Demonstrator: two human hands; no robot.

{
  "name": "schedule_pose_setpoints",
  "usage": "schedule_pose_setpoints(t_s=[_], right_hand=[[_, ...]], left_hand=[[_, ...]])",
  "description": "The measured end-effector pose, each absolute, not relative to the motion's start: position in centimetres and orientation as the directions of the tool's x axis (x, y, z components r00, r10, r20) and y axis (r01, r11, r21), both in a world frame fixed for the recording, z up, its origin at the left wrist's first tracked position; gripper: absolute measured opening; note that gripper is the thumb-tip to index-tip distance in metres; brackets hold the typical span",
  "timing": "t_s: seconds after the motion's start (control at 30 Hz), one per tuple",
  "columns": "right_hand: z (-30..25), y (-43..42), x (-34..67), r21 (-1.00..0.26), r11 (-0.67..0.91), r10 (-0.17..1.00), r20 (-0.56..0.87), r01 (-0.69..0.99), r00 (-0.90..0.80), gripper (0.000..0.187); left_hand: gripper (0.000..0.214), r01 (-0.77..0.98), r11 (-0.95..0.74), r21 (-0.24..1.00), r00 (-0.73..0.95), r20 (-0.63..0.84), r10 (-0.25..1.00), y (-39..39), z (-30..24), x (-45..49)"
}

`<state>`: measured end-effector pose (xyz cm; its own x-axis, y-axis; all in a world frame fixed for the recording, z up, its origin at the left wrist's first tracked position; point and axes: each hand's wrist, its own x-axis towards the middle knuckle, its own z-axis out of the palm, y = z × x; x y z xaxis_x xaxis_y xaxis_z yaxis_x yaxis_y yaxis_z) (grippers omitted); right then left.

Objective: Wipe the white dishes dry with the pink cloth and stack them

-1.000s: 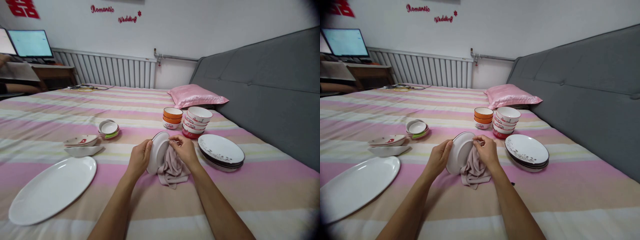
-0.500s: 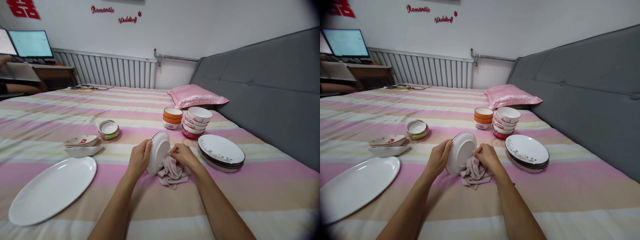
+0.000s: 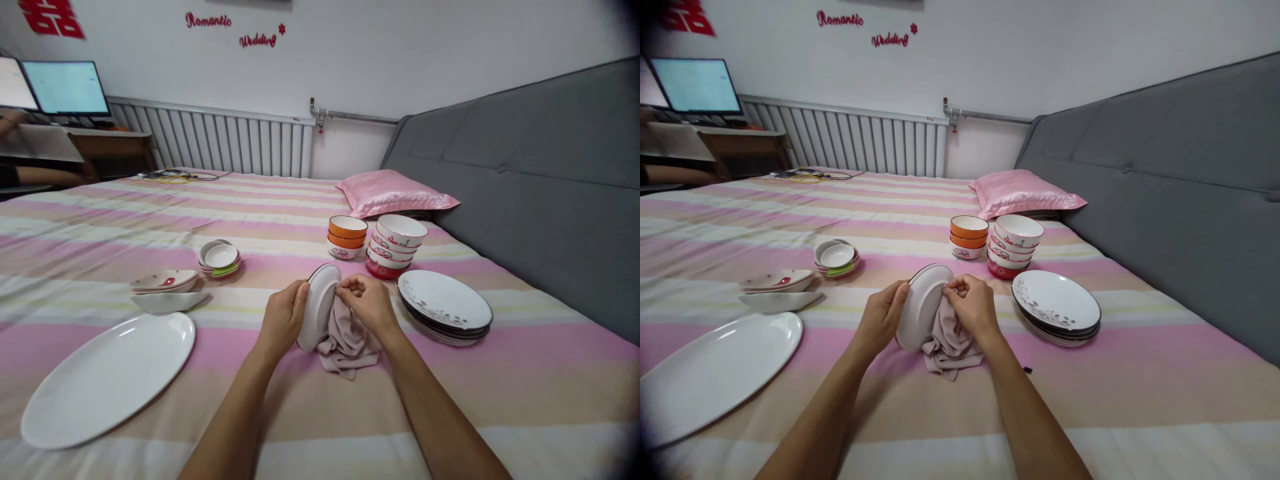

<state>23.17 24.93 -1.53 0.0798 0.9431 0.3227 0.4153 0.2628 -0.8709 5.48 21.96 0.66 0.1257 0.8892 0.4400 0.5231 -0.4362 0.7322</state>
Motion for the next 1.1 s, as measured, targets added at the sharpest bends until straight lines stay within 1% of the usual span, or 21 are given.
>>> schedule_pose_setpoints(t_s=[0.13,0.27,0.37,0.5,0.57,0.63,0.77,0.9,1.0,1.1], right_hand=[[-1.0,24.4,22.4,-0.878,0.351,0.925,0.379,0.326,0.025,0.019],[-0.5,23.8,21.9,-0.873,0.406,0.913,0.399,0.269,-0.085,0.016],[-0.2,23.2,21.8,-0.861,0.420,0.905,0.373,0.286,-0.205,0.011],[0.0,22.6,21.9,-0.854,0.411,0.886,0.292,0.319,-0.360,0.010],[-0.1,22.5,22.0,-0.842,0.415,0.872,0.258,0.346,-0.416,0.010],[-0.2,22.5,22.2,-0.804,0.432,0.863,0.237,0.408,-0.446,0.007],[-0.6,22.8,22.6,-0.668,0.423,0.895,0.200,0.612,-0.399,0.009],[-1.2,23.3,22.9,-0.562,0.271,0.962,0.147,0.782,-0.228,0.008],[-1.7,23.9,23.3,-0.525,0.171,0.981,0.167,0.834,-0.095,0.005],[-1.9,24.4,23.7,-0.539,0.128,0.972,0.235,0.832,0.003,0.003]], left_hand=[[0.035,0.521,-0.433,0.736,0.123,0.437,0.891,22.0,0.6,5.4],[0.035,0.535,-0.432,0.726,0.118,0.442,0.889,22.1,0.6,5.4],[0.035,0.557,-0.430,0.711,0.111,0.449,0.886,22.1,0.6,5.4],[0.035,0.571,-0.428,0.700,0.101,0.457,0.884,22.2,0.5,5.3],[0.035,0.578,-0.424,0.697,0.096,0.458,0.884,22.2,0.4,5.3],[0.035,0.588,-0.419,0.692,0.090,0.459,0.884,22.3,0.4,5.3],[0.036,0.595,-0.418,0.686,0.082,0.465,0.882,22.3,0.4,5.4],[0.036,0.596,-0.417,0.686,0.091,0.459,0.884,22.2,0.6,5.4],[0.036,0.594,-0.416,0.688,0.100,0.450,0.887,22.1,0.6,5.3],[0.037,0.590,-0.415,0.693,0.100,0.447,0.889,22.1,0.7,5.3]])
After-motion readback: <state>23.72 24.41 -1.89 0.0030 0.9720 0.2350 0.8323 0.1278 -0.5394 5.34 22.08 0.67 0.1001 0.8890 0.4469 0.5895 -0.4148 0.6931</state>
